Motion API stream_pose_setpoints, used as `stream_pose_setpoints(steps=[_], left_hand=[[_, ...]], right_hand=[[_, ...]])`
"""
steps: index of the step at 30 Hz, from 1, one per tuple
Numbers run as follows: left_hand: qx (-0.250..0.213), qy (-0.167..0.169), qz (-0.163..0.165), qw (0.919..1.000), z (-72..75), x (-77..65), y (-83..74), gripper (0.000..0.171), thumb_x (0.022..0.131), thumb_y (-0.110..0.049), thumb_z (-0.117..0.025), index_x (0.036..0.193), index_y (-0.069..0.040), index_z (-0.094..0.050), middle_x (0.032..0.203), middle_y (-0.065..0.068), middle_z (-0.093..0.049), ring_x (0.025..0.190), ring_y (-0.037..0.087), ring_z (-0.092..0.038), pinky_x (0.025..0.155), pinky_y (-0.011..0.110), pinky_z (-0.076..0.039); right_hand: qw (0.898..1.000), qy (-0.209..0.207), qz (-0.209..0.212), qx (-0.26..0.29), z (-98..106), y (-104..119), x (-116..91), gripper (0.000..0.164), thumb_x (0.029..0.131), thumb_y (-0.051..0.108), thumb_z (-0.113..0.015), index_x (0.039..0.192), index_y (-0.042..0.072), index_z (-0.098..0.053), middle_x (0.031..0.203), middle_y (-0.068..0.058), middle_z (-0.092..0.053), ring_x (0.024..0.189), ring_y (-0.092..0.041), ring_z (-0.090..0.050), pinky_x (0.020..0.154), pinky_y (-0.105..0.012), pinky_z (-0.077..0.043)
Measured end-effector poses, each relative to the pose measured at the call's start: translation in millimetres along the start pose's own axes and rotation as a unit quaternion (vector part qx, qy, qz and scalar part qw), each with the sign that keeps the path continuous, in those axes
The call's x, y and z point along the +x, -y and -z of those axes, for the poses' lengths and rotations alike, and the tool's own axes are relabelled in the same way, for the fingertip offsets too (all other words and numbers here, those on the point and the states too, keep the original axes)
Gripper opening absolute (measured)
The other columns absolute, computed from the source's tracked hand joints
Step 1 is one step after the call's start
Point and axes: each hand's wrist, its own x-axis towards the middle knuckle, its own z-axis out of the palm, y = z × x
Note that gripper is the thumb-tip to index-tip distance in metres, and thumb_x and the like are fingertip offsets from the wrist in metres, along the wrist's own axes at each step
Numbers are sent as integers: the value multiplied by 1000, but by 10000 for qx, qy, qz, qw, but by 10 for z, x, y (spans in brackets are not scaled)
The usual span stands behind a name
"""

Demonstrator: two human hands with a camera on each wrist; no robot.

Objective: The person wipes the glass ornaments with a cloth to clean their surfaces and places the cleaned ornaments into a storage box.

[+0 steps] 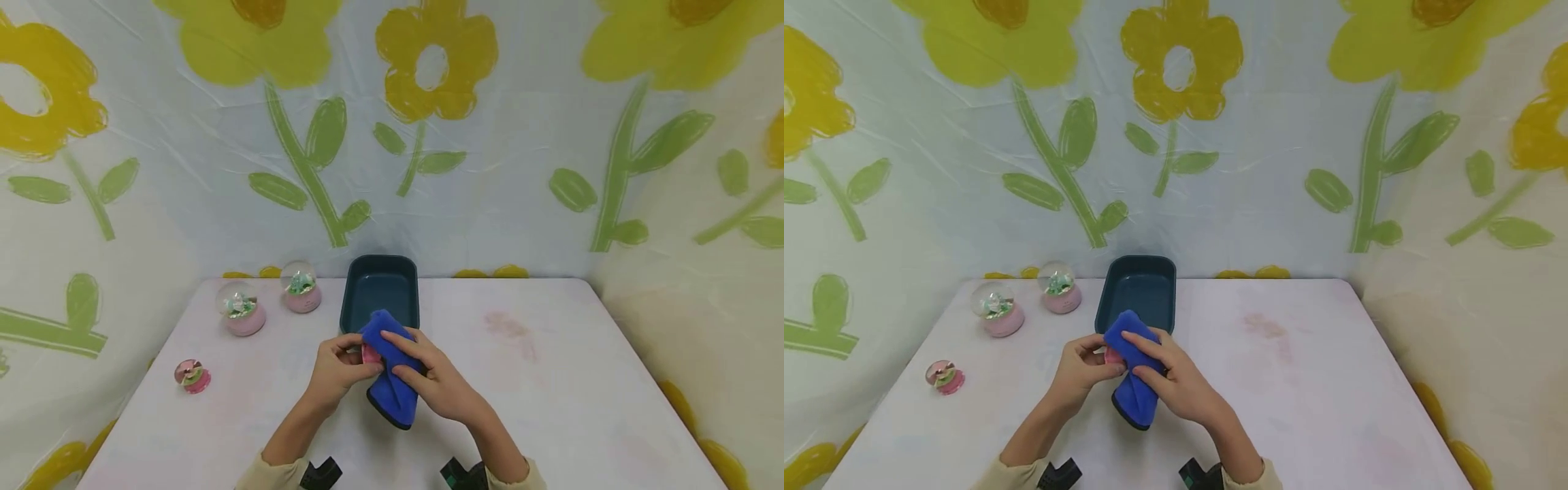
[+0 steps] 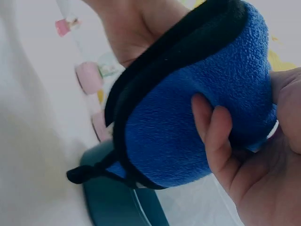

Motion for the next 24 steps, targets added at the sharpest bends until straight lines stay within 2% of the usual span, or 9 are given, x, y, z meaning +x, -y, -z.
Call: stream_pose_setpoints(steps=[3, 6, 11, 15, 17, 19, 22, 24], left_hand=[[-71, 33, 224, 9997, -40, 11, -14, 41, 75, 5, -80, 112, 10, -64, 107, 19, -65, 87, 29, -70, 79, 42, -54], [57, 9, 208, 9998, -70, 22, -36, 42, 76, 4, -79, 113, 11, -63, 107, 21, -65, 88, 29, -69, 79, 41, -54], [564, 3, -121, 9983, -64, 19, -47, 37, 74, 6, -79, 108, 9, -65, 101, 20, -66, 83, 26, -69, 72, 38, -56], [939, -19, -577, 9939, -35, 22, 25, 33, 73, 9, -79, 104, 3, -67, 101, 17, -67, 82, 27, -69, 70, 38, -57], [1089, -59, -815, 9907, -45, 23, -10, 33, 72, 11, -79, 102, 3, -68, 100, 18, -67, 81, 27, -69, 70, 39, -57], [1209, -136, -850, 9889, -47, 31, -62, 31, 72, 11, -79, 100, 3, -68, 98, 17, -68, 78, 26, -69, 69, 38, -57], [1166, -224, -500, 9917, -35, 41, -156, 29, 70, 12, -79, 96, 6, -68, 95, 19, -68, 75, 26, -70, 67, 38, -57], [1039, -174, -185, 9943, -3, 49, -158, 28, 71, 12, -79, 97, 7, -67, 96, 21, -68, 76, 27, -71, 68, 39, -57]], right_hand=[[9999, -84, -85, 43, 7, 3, -22, 43, 101, 12, -53, 142, 23, -49, 145, -10, -36, 127, -36, -43, 90, -43, -49], [9990, -195, -292, 263, 5, -15, -18, 39, 100, 12, -54, 138, 21, -50, 143, -11, -38, 126, -37, -44, 90, -42, -49], [9913, -132, -946, 905, -32, -27, -15, 48, 102, 19, -51, 147, 27, -36, 153, -11, -27, 133, -37, -38, 96, -48, -45], [9868, -343, -1230, 1000, -106, -38, 14, 50, 103, 24, -48, 150, 30, -32, 156, -10, -21, 137, -37, -31, 101, -53, -39], [9868, -553, -1214, 917, -145, -48, 48, 47, 103, 23, -48, 149, 28, -35, 156, -11, -24, 136, -38, -32, 101, -54, -38], [9887, -750, -1078, 726, -179, -61, 82, 45, 103, 21, -49, 146, 27, -39, 153, -10, -29, 134, -37, -35, 100, -54, -39], [9942, -864, -635, 106, -219, -65, 115, 42, 102, 15, -51, 143, 24, -44, 143, -11, -40, 126, -36, -44, 95, -52, -45], [9943, -958, -341, -311, -239, -66, 126, 42, 101, 12, -52, 141, 22, -46, 135, -12, -45, 122, -35, -48, 91, -51, -48]])
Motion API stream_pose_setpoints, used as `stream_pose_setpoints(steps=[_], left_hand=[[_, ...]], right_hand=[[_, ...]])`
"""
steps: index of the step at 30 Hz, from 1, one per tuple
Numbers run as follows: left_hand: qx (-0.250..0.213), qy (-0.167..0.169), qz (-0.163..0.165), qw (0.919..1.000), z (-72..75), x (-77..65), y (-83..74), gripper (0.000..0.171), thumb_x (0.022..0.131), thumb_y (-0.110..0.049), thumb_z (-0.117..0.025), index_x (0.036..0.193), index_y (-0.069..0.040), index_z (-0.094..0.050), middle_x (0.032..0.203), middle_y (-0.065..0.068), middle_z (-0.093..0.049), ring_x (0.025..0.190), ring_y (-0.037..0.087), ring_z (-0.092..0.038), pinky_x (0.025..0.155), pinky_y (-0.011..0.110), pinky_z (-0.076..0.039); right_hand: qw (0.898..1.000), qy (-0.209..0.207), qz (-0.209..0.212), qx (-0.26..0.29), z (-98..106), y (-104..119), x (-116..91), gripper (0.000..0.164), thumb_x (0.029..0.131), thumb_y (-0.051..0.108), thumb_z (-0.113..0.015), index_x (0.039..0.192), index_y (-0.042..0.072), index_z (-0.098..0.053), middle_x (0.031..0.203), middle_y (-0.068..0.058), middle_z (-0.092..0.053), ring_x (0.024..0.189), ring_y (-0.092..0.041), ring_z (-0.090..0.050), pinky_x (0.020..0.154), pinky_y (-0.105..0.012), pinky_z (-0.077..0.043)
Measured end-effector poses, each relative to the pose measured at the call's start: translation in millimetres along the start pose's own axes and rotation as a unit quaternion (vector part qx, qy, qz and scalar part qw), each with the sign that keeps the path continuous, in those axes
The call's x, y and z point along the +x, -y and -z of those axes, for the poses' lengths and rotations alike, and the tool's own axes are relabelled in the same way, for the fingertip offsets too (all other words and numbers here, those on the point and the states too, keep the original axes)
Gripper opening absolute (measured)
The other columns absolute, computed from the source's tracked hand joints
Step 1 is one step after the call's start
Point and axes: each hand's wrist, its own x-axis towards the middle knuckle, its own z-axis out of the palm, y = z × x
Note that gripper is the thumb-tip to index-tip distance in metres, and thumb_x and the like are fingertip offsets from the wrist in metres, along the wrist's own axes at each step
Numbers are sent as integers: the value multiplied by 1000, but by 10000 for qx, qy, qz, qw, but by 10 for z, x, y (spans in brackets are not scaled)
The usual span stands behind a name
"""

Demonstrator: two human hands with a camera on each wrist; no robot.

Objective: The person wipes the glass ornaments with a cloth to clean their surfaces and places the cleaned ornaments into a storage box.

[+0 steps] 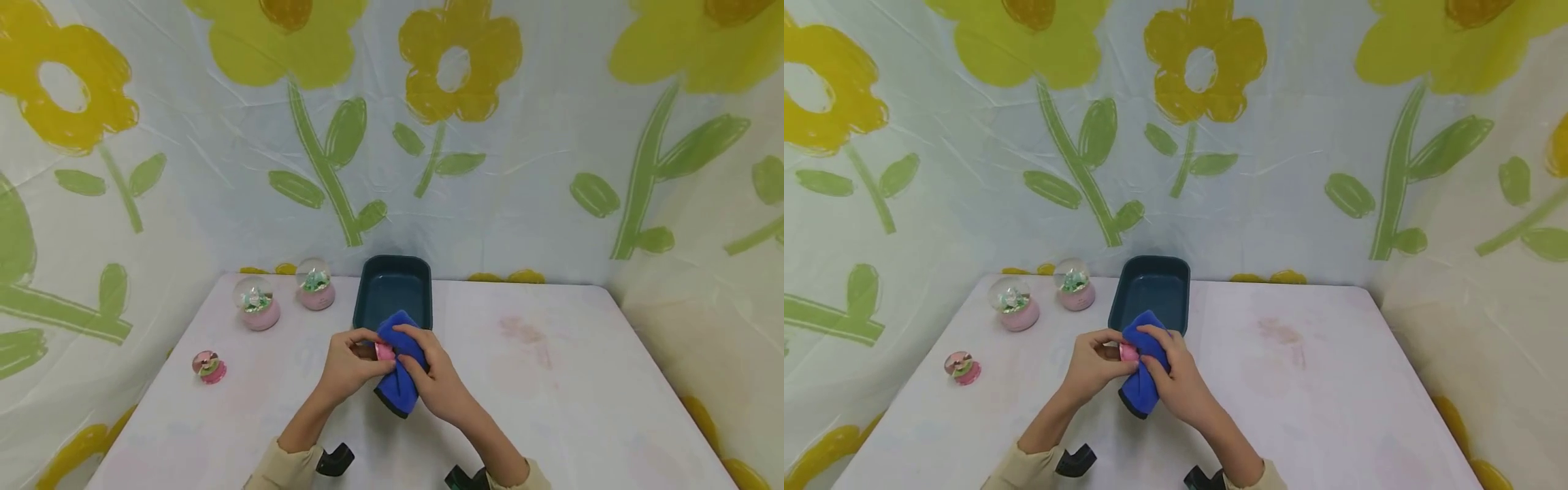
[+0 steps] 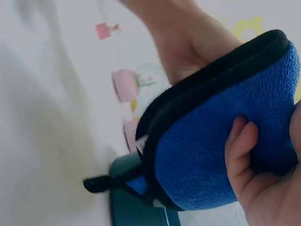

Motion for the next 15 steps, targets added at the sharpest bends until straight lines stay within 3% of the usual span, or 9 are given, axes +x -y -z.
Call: stream_pose_setpoints(steps=[3, 6, 11, 15], left_hand=[[62, 235, 98, 9997, 9, 17, -3, 30, 76, 9, -77, 104, 7, -65, 102, 20, -66, 82, 30, -70, 71, 38, -56], [403, 346, -58, 9986, 11, 25, -77, 34, 79, 5, -76, 110, 4, -64, 105, 17, -65, 89, 31, -68, 74, 37, -56], [630, 192, -175, 9977, 25, 34, -142, 37, 78, 3, -78, 113, 4, -64, 101, 15, -67, 87, 31, -67, 73, 38, -57], [309, 161, -98, 9993, 103, 41, 2, 35, 76, 6, -79, 108, 6, -66, 96, 17, -68, 80, 25, -69, 72, 34, -57]], right_hand=[[9995, -205, 159, -165, 2, -12, 8, 40, 100, 10, -53, 139, 20, -47, 133, -14, -48, 119, -35, -50, 90, -51, -48], [9992, -366, -80, 108, 20, -25, 25, 40, 101, 11, -53, 139, 21, -48, 140, -15, -45, 124, -38, -47, 92, -54, -46], [9968, -421, -444, 520, 37, -11, 33, 40, 102, 17, -52, 140, 25, -46, 146, -13, -40, 127, -38, -45, 95, -56, -43], [9996, -257, 111, -99, 28, -15, 25, 44, 99, 15, -57, 141, 24, -48, 138, -14, -45, 121, -35, -49, 90, -51, -49]])
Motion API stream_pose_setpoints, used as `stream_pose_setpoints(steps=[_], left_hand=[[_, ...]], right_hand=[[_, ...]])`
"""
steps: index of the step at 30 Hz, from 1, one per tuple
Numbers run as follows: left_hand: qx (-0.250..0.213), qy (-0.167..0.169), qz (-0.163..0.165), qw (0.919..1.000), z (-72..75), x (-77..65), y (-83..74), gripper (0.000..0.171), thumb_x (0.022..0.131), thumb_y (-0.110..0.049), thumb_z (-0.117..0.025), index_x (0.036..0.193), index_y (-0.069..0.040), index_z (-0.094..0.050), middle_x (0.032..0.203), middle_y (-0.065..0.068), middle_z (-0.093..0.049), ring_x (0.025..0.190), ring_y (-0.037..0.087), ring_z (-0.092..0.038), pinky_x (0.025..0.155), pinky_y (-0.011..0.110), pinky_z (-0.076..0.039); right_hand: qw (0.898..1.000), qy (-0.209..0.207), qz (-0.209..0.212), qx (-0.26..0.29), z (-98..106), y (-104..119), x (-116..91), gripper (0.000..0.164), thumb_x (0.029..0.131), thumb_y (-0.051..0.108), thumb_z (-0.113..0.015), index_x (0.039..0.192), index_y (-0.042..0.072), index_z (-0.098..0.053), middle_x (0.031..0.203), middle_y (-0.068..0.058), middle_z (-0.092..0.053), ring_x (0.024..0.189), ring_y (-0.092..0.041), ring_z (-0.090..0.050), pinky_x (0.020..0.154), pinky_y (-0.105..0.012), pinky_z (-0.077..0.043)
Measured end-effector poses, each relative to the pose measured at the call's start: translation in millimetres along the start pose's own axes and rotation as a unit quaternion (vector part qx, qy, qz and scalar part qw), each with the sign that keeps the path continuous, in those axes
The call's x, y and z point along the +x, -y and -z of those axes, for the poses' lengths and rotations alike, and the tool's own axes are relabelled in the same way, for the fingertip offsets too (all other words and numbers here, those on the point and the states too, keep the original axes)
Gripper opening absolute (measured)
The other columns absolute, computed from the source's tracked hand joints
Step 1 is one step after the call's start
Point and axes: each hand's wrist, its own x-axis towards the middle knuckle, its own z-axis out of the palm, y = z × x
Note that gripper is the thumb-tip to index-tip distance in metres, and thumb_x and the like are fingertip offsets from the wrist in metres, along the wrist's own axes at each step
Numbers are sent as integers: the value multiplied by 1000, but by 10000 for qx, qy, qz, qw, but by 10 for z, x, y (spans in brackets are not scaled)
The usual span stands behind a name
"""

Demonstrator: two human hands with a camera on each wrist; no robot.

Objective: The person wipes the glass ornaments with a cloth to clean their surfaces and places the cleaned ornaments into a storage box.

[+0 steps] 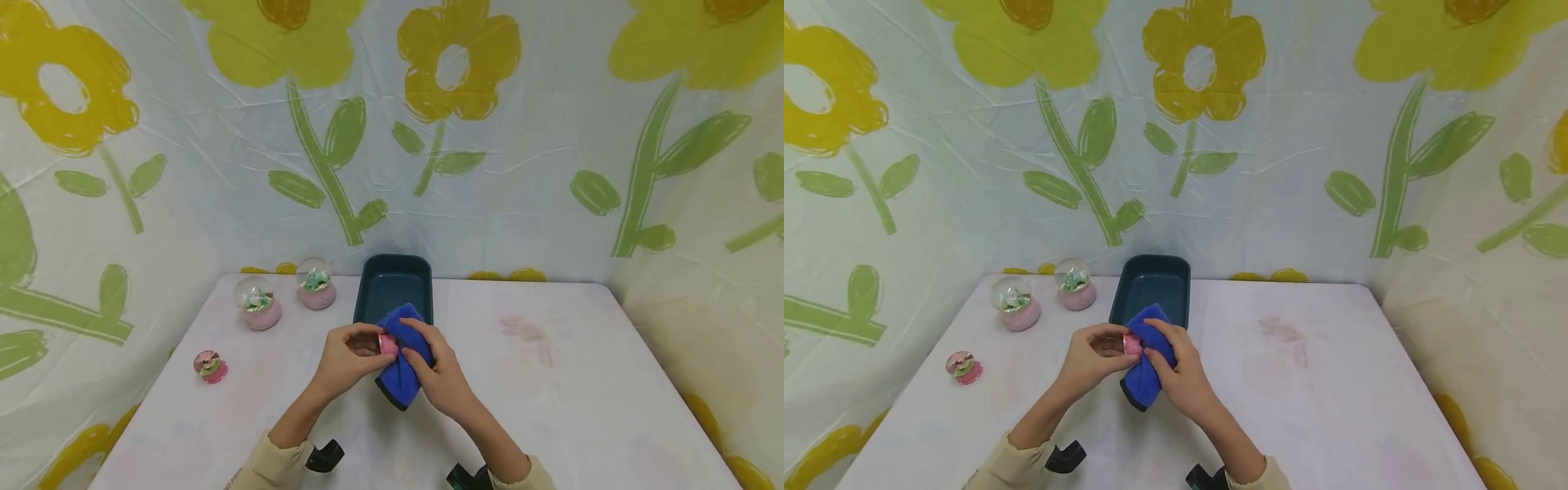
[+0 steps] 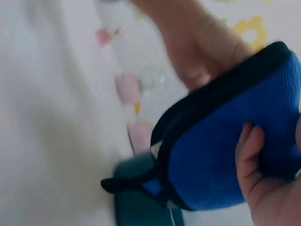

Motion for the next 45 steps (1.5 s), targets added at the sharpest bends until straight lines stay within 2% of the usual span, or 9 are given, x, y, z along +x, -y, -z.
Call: stream_pose_setpoints(steps=[6, 12, 17, 24, 27, 30, 35, 39, 45], left_hand=[[-1396, 315, 783, 9866, 91, -8, 163, 30, 79, -1, -76, 107, 7, -67, 93, 13, -69, 78, 20, -69, 74, 35, -56], [-1869, 463, 1496, 9698, 83, -28, 229, 35, 77, -8, -79, 110, -1, -69, 98, 9, -70, 86, 19, -66, 80, 32, -54], [-1495, 385, 657, 9858, 43, 7, 272, 35, 75, 2, -80, 108, 4, -67, 101, 12, -68, 89, 22, -67, 80, 34, -55], [-76, 212, -1523, 9881, -8, 49, 342, 37, 70, 13, -80, 104, 4, -67, 100, 19, -67, 80, 24, -67, 71, 43, -57], [-295, 186, -1344, 9903, -48, 17, 357, 36, 69, 13, -80, 102, 5, -67, 97, 19, -67, 77, 24, -67, 67, 40, -57], [-1161, 309, -317, 9922, -94, 15, 343, 30, 75, 7, -78, 102, 1, -68, 95, 13, -68, 76, 20, -67, 70, 36, -57], [-3263, 758, 1589, 9287, -137, -8, 316, 12, 86, -4, -68, 96, -10, -66, 84, 0, -62, 75, 10, -60, 74, 24, -52], [-3963, 951, 1869, 8938, -160, -15, 288, 11, 89, -3, -63, 96, -12, -64, 83, -2, -61, 76, 10, -57, 76, 22, -48], [-2828, 337, 1246, 9505, -173, -8, 239, 25, 82, 4, -71, 103, -10, -70, 98, 4, -67, 85, 15, -62, 77, 26, -52]], right_hand=[[9788, 345, 1206, -1619, -14, -28, -45, 53, 94, 13, -65, 142, 31, -49, 138, -19, -40, 115, -36, -56, 79, -44, -55], [9881, 128, 986, -1171, -75, -95, -76, 49, 95, 12, -64, 139, 29, -51, 134, -16, -42, 116, -34, -54, 81, -44, -54], [9995, -59, -158, 274, -58, -68, -26, 45, 97, 14, -60, 140, 26, -50, 136, -12, -45, 118, -34, -50, 87, -48, -50], [9766, -330, -1500, 1504, -70, 6, -23, 42, 101, 34, -51, 143, 30, -44, 151, -13, -32, 127, -42, -41, 91, -53, -47], [9957, -411, -759, 336, -103, -5, -74, 43, 101, 28, -54, 143, 29, -44, 141, -15, -42, 119, -38, -50, 87, -51, -50], [9899, -535, 228, -1296, -80, -18, -97, 48, 98, 22, -60, 143, 28, -46, 130, -16, -49, 105, -33, -61, 80, -46, -54], [9292, -534, 1350, -3399, 10, 0, -72, 53, 96, 33, -62, 146, 27, -44, 124, -19, -57, 67, -20, -66, 59, -34, -56], [9069, -555, 1441, -3920, 54, 63, -39, 53, 98, 44, -53, 147, 26, -42, 121, -20, -60, 54, -17, -59, 51, -30, -53], [9590, -758, 671, -2647, -14, 26, -14, 48, 100, 32, -54, 146, 22, -45, 119, -16, -62, 92, -29, -68, 72, -42, -57]])
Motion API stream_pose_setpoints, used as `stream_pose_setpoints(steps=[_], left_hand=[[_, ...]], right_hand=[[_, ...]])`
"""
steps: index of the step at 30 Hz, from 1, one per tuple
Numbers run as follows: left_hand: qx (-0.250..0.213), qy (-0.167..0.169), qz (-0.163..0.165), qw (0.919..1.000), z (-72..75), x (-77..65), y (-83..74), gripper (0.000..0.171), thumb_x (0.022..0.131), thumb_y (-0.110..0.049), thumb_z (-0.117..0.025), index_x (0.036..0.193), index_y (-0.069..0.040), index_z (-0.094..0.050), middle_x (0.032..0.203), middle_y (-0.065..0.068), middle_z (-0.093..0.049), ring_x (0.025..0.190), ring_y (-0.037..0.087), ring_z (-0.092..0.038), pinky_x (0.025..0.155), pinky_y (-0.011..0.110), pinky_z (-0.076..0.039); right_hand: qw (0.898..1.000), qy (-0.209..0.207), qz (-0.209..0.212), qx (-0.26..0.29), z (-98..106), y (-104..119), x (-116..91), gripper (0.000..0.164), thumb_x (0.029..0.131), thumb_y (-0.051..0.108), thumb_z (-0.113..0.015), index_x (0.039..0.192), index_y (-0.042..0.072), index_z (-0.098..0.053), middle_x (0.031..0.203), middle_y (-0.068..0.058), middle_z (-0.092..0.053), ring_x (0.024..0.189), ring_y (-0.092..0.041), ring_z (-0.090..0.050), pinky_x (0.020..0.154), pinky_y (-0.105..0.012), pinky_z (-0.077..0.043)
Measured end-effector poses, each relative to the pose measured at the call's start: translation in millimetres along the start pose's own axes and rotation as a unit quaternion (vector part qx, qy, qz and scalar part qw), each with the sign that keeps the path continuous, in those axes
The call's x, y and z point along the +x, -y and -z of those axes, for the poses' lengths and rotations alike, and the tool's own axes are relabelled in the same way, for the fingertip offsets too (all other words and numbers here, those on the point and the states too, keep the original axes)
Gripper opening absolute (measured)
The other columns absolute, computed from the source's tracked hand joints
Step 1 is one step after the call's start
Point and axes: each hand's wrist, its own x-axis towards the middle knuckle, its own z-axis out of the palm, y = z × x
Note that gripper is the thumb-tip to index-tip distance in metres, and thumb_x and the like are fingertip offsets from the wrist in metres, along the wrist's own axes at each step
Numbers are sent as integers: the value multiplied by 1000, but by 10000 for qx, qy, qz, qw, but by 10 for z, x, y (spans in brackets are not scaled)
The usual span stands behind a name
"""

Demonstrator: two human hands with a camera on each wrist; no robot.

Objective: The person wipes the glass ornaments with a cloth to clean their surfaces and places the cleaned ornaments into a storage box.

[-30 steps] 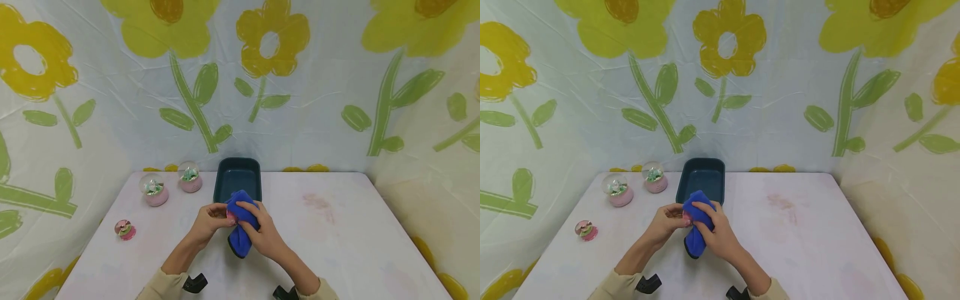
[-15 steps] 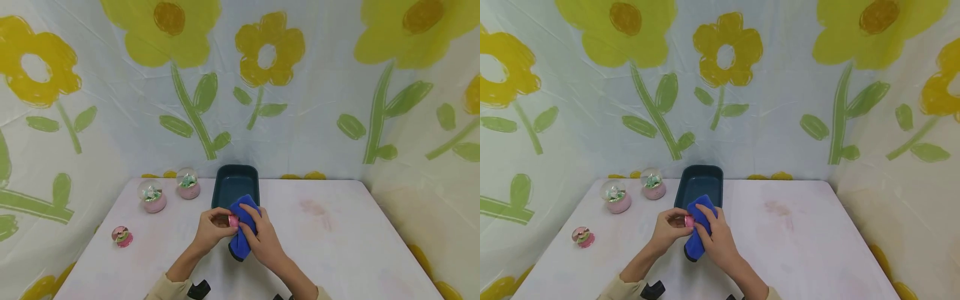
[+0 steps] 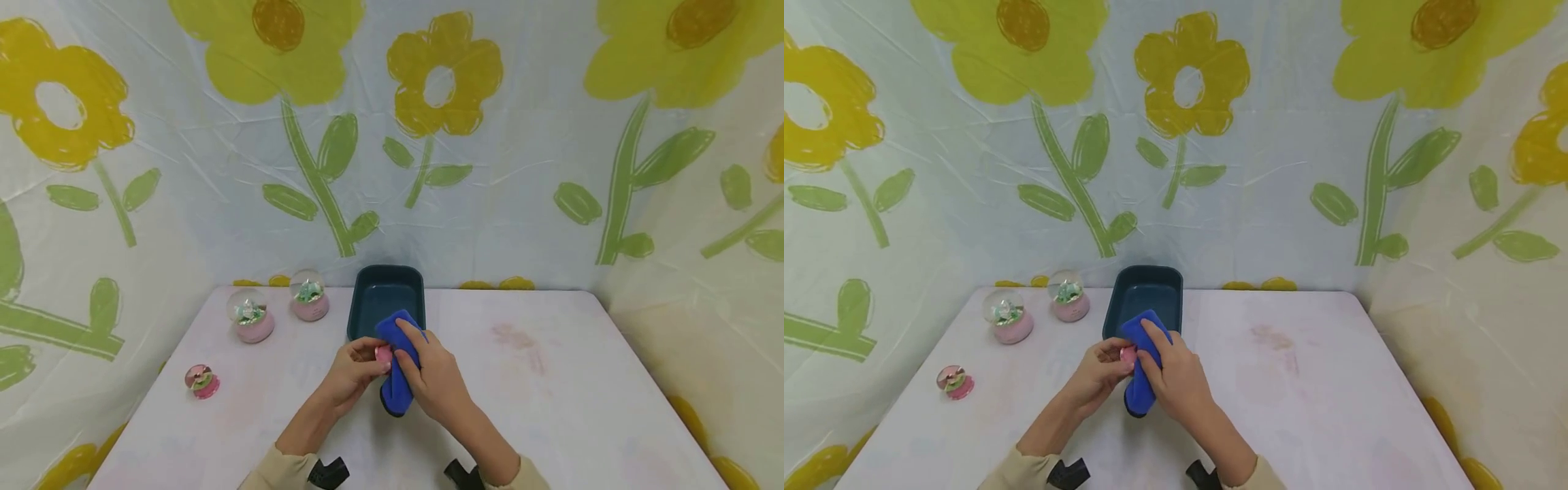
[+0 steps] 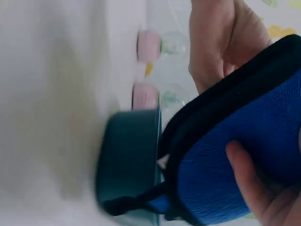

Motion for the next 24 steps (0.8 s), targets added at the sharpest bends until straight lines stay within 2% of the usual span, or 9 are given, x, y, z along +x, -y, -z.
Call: stream_pose_setpoints(steps=[3, 7, 9, 11, 13, 16, 18, 21, 24], left_hand=[[1339, -48, -848, 9873, -12, -28, -61, 29, 77, 7, -77, 105, 0, -70, 100, 10, -68, 85, 18, -64, 76, 31, -55], [2763, -96, -2045, 9390, -39, -47, -116, 32, 72, 15, -77, 101, 7, -69, 101, 17, -68, 80, 22, -67, 72, 41, -57], [2997, -147, -2207, 9280, -28, -39, -101, 33, 70, 16, -78, 100, 6, -70, 101, 18, -69, 77, 22, -67, 69, 43, -57], [2843, -152, -2042, 9366, 7, -11, -85, 33, 69, 15, -79, 100, 5, -70, 98, 16, -69, 74, 21, -66, 67, 41, -57], [2467, -116, -1709, 9538, 33, 9, -83, 32, 71, 12, -80, 100, 6, -69, 96, 13, -70, 73, 20, -66, 67, 37, -57], [1496, -39, -834, 9852, 72, 36, -86, 26, 76, 6, -77, 99, 2, -68, 90, 7, -68, 73, 16, -64, 69, 30, -56], [716, 138, -194, 9971, 93, 48, -87, 20, 81, 3, -71, 100, -3, -68, 86, 3, -66, 73, 13, -63, 69, 26, -54], [-284, 403, 696, 9964, 109, 57, -84, 22, 84, 3, -63, 102, -9, -67, 82, 0, -64, 71, 10, -61, 70, 23, -51], [-591, 555, 937, 9923, 95, 56, -95, 25, 83, 4, -63, 104, -9, -66, 84, 0, -65, 72, 11, -61, 73, 24, -52]], right_hand=[[9920, 286, -729, 994, -29, -7, 9, 45, 102, 33, -49, 145, 21, -45, 126, -15, -60, 104, -33, -65, 77, -47, -55], [9763, 564, -1266, 1662, -28, -8, 34, 43, 104, 37, -44, 144, 23, -44, 131, -14, -59, 107, -35, -63, 80, -50, -54], [9786, 518, -1193, 1596, -31, -11, 28, 42, 103, 36, -45, 143, 23, -46, 130, -13, -59, 109, -33, -62, 82, -49, -53], [9856, 393, -966, 1330, -39, -11, 33, 41, 102, 33, -48, 142, 22, -48, 127, -13, -60, 107, -31, -63, 82, -47, -54], [9936, 281, -628, 895, -48, -16, 25, 42, 101, 32, -52, 142, 21, -49, 123, -13, -60, 103, -29, -64, 79, -45, -55], [9997, 140, 120, 149, -54, -36, 14, 46, 101, 36, -52, 143, 21, -47, 117, -18, -59, 94, -30, -66, 72, -43, -57], [9972, 69, 707, -235, -54, -64, 15, 48, 101, 41, -48, 144, 21, -45, 118, -22, -57, 88, -32, -68, 68, -42, -57], [9885, -31, 1445, -454, -51, -121, 14, 49, 102, 46, -39, 144, 21, -44, 123, -27, -53, 84, -37, -68, 66, -44, -57], [9866, -81, 1604, -289, -72, -174, -4, 49, 102, 46, -38, 144, 21, -44, 126, -27, -50, 90, -39, -67, 68, -46, -57]])
